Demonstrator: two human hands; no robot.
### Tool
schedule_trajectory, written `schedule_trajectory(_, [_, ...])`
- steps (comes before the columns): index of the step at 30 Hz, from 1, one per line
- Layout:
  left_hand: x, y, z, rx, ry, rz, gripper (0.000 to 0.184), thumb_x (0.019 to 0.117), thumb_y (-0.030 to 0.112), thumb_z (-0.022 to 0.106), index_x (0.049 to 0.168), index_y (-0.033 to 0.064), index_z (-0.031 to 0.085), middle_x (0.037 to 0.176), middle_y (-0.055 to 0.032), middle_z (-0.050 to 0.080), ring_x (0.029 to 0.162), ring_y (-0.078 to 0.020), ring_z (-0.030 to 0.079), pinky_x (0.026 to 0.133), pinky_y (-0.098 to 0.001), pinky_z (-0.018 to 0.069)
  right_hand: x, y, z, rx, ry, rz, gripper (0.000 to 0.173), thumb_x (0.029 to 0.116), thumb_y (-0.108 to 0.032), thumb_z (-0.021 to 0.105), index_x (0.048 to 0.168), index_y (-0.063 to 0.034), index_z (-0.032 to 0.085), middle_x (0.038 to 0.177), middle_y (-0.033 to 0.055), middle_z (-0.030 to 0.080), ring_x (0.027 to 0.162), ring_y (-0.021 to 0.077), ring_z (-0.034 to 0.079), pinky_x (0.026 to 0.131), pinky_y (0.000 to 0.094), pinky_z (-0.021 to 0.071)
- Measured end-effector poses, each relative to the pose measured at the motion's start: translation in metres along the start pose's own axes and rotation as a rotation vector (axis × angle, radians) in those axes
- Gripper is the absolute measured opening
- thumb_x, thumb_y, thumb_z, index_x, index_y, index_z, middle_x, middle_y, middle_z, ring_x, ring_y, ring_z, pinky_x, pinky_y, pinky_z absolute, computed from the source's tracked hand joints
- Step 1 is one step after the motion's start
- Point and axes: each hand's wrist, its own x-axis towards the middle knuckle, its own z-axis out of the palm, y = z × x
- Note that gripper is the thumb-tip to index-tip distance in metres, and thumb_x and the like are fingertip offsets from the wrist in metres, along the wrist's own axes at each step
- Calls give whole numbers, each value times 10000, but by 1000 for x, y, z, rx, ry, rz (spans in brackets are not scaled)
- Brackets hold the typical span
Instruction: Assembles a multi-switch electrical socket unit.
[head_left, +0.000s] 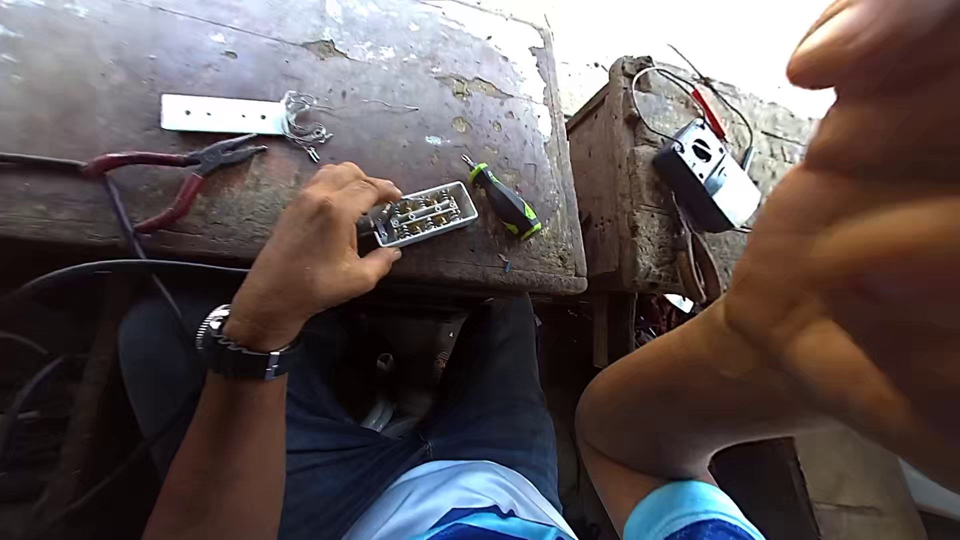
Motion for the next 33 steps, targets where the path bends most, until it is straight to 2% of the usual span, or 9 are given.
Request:
schedule_trajectory(2, [0,2,1,20,5,-7,503,772,279,795,1239,116,710,1131,-87,651,1087,-254,610,921,-445,524,4,23,-3,-4,-102,-53,371,878,-66,724,1185,78,573,1160,134,669,1079,246,661,910,379,582])
schedule_trajectory(4, [-4,5,-1,20,5,-18,503,762,224,825,1235,101,709,1163,-105,644,1119,-283,602,943,-469,524,6,40,5,-136,-242,-91,412,925,-104,686,1294,64,608,1269,141,657,1168,260,646,960,411,579])
schedule_trajectory(8, [-8,10,-2,-3,11,-20,528,738,164,824,1247,90,706,1153,-105,639,1099,-287,598,926,-449,520,-19,82,10,-589,-340,55,323,971,-187,617,1260,-82,714,1278,122,652,1209,288,576,998,456,496])
schedule_trajectory(11, [-7,7,2,18,8,-26,503,824,360,782,1255,113,705,1142,-77,637,1097,-254,595,928,-429,517,-46,120,5,-682,-355,240,319,981,-278,625,1248,-136,727,1279,117,648,1231,332,556,1019,522,465])
schedule_trajectory(13, [-7,6,3,20,29,-13,452,917,406,711,1240,90,712,1138,-101,646,1092,-268,604,930,-436,517,-60,139,2,-643,-342,313,335,978,-313,658,1259,-141,721,1271,103,652,1220,308,569,1003,502,483])
schedule_trajectory(16, [2,-1,10,20,63,-21,331,1000,326,592,1200,109,743,1068,-79,675,1042,-224,629,905,-398,531,-75,154,-3,-515,-272,331,356,968,-305,706,1288,-149,709,1240,60,683,1189,226,604,990,415,507])
schedule_trajectory(28, [3,0,11,32,142,-24,241,971,208,612,1126,94,757,1057,-59,717,988,-142,664,889,-311,546,-83,163,0,-456,-210,280,395,933,-300,736,1287,-129,705,1217,37,693,1210,203,583,1025,372,482])
schedule_trajectory(31, [2,-1,8,3,100,-24,295,920,206,616,1157,87,745,1104,-62,729,1031,-134,677,925,-315,549,-84,154,-1,-476,-161,269,429,941,-321,739,1319,-126,683,1279,60,648,1240,211,566,986,365,506])
schedule_trajectory(33, [1,-3,4,-15,46,-28,351,894,247,627,1191,94,732,1135,-57,715,1045,-128,665,920,-315,545,-80,151,2,-505,-85,144,374,935,-267,745,1258,-83,709,1257,105,654,1228,255,564,1002,404,485])
